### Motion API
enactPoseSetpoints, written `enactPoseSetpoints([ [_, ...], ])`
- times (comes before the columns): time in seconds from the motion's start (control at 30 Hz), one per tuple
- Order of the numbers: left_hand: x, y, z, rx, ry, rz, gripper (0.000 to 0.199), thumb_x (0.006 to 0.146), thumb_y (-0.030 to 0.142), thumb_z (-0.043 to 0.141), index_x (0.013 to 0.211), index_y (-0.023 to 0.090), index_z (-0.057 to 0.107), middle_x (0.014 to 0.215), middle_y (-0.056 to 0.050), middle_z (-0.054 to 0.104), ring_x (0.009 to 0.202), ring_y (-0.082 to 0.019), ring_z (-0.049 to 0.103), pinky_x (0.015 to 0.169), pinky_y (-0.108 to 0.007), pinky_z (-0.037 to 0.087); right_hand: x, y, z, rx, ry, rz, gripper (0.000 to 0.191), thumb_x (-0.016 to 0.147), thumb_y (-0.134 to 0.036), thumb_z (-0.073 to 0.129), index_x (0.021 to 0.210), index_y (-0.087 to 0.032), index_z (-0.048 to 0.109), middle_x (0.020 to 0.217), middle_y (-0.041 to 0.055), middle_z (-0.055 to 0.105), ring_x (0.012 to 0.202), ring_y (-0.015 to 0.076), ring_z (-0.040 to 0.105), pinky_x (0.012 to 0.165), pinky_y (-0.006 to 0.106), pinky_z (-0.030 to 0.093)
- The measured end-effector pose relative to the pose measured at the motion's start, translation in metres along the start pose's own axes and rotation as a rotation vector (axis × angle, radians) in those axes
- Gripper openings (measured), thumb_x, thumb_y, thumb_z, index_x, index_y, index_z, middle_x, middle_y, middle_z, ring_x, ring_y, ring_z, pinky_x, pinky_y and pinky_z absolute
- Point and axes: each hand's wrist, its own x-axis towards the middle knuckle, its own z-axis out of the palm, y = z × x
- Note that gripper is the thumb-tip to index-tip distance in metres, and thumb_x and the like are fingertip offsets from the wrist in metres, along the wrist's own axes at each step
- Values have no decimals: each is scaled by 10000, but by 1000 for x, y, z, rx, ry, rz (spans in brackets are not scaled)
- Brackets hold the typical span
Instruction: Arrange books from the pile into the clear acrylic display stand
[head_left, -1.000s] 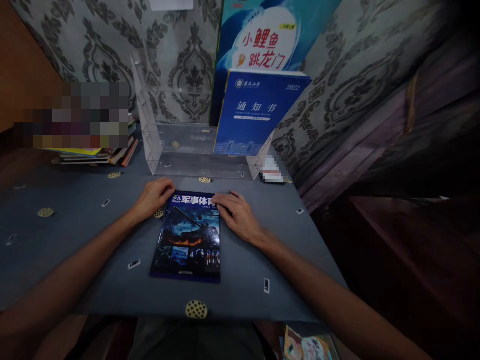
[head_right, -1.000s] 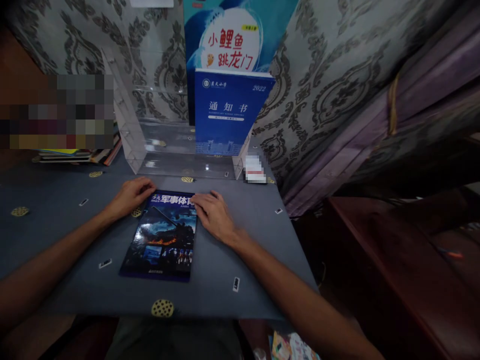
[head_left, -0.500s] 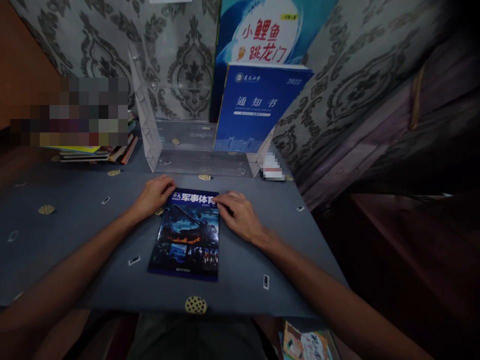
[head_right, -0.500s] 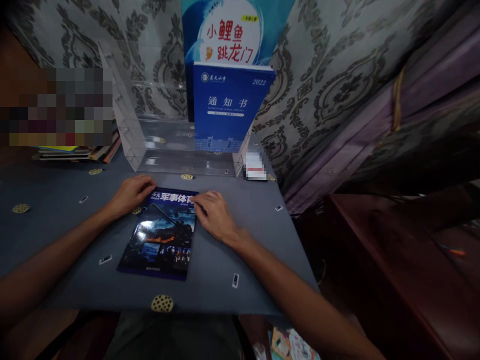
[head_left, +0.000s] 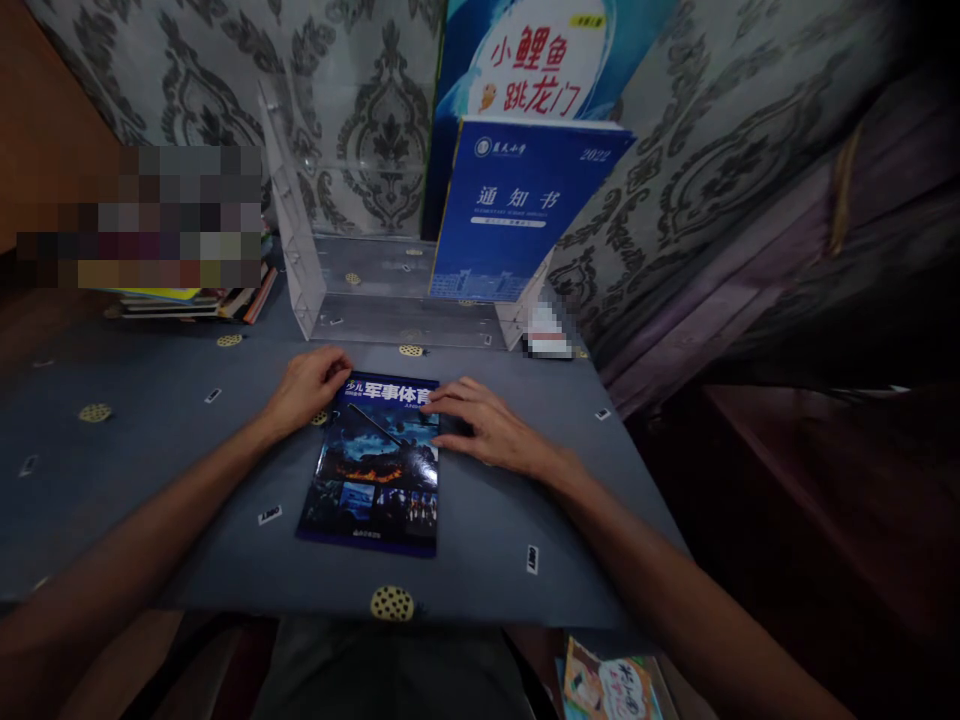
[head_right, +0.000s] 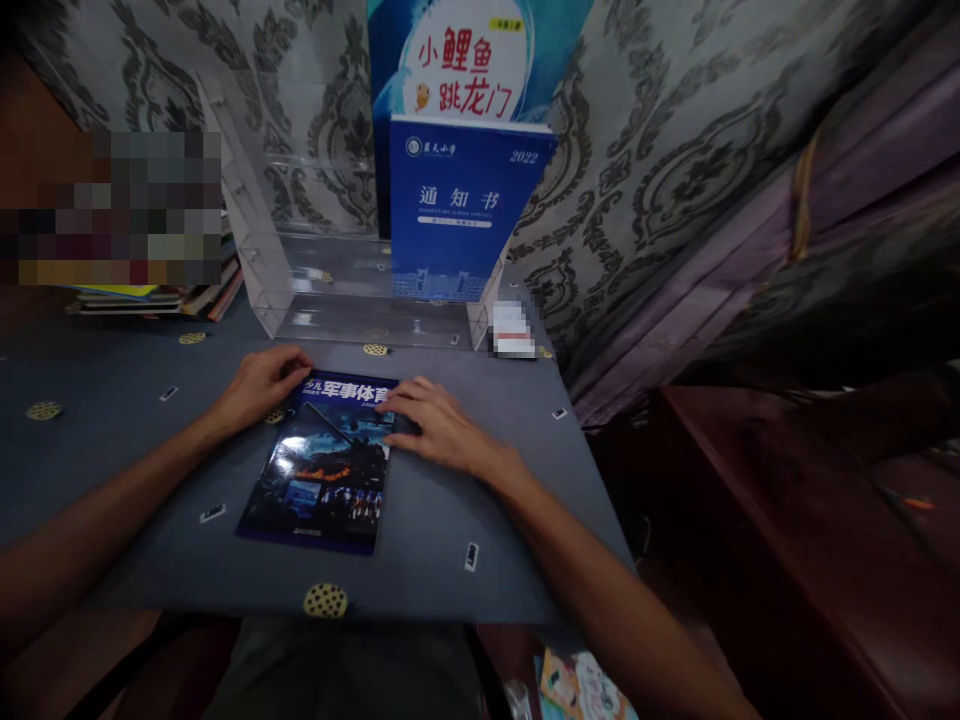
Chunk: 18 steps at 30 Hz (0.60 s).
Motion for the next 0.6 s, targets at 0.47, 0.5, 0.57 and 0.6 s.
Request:
enactPoseSetpoints([
  [0.47,-21,47,8,277,-18,455,319,996,199,384,1131,190,673,1002,-90,607,934,-242,506,817,-369,453,-3,12,7,176,82,84,510,970,-506,544,1398,-231,531,1252,118,644,1161,277,563,976,497,486],
  [0.5,-24,53,10,259,-64,506,343,994,178,377,1187,205,659,1031,-87,598,944,-237,498,830,-366,448,-4,13,8,188,95,86,474,997,-470,497,1403,-226,522,1257,117,647,1165,270,565,971,488,489],
  [0.57,-29,63,14,236,-175,573,378,983,167,403,1286,240,617,1076,-82,578,966,-235,486,858,-367,441,-5,13,9,196,114,87,428,1026,-398,431,1403,-215,516,1261,113,654,1162,253,570,962,465,496],
  [0.6,-32,68,15,235,-233,591,394,974,171,428,1320,256,597,1086,-80,568,977,-238,480,871,-370,439,-5,13,9,192,120,89,415,1028,-376,421,1395,-212,522,1261,111,658,1155,247,573,955,454,500],
])
